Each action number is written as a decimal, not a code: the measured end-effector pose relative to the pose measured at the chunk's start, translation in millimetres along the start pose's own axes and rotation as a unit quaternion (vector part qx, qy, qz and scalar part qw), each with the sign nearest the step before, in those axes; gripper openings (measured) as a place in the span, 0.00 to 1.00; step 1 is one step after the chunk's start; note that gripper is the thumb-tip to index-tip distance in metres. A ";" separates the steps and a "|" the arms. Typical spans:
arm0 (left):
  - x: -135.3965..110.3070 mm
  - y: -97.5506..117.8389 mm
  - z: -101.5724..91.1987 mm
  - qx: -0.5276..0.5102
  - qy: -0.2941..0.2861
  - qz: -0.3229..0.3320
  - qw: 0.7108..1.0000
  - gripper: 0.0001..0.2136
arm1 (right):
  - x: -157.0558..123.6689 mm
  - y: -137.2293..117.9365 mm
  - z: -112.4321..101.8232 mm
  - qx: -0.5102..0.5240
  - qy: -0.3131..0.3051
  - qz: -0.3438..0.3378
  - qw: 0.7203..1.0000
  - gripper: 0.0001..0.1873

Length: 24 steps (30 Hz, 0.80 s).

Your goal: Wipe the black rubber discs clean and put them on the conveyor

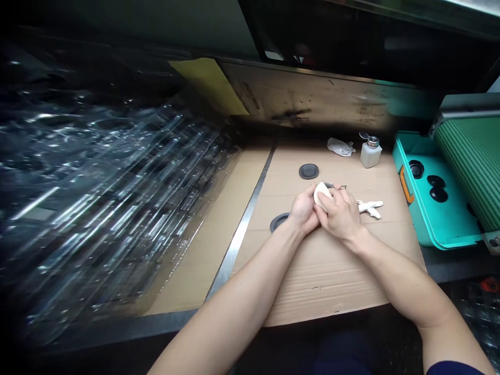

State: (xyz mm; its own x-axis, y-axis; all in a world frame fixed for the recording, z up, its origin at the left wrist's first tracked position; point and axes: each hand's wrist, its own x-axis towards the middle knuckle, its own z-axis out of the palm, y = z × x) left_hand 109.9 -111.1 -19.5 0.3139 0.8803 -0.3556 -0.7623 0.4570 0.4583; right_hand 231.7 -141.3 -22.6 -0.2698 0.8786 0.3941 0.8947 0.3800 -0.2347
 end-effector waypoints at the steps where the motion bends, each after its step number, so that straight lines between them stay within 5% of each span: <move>1: -0.2 0.1 0.2 -0.001 0.003 0.005 1.000 0.19 | 0.1 -0.9 0.0 -0.005 -0.001 0.012 1.000 0.21; 4: 0.5 0.4 0.8 0.005 0.022 0.023 0.999 0.17 | 1.3 -1.1 -1.1 -0.030 0.008 0.073 0.997 0.21; 8: 3.4 -0.1 -0.3 0.003 0.002 0.005 1.000 0.19 | 2.2 -3.4 -3.0 -0.022 -0.015 0.026 0.999 0.20; 13: 4.6 -1.0 -3.6 0.012 0.005 0.030 0.999 0.17 | 4.0 -4.2 -0.9 -0.029 0.006 0.074 0.997 0.21; 17: 3.3 -0.1 -3.5 0.027 -0.003 0.009 1.000 0.19 | 5.3 -3.7 0.3 -0.024 -0.003 0.024 0.999 0.21; 21: 1.7 1.1 -0.9 0.026 0.009 0.016 0.999 0.17 | 6.4 -4.9 -1.0 -0.046 0.022 0.086 0.995 0.21; 24: 0.4 2.2 0.5 0.015 0.000 0.000 1.000 0.18 | 5.1 -7.1 0.4 -0.032 0.007 0.018 0.999 0.20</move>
State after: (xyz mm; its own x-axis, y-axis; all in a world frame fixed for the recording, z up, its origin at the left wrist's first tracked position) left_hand 108.6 -109.7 -18.2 0.3144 0.8799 -0.3562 -0.7447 0.4613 0.4823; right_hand 223.9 -139.4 -19.3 -0.2317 0.8875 0.3984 0.9247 0.3281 -0.1929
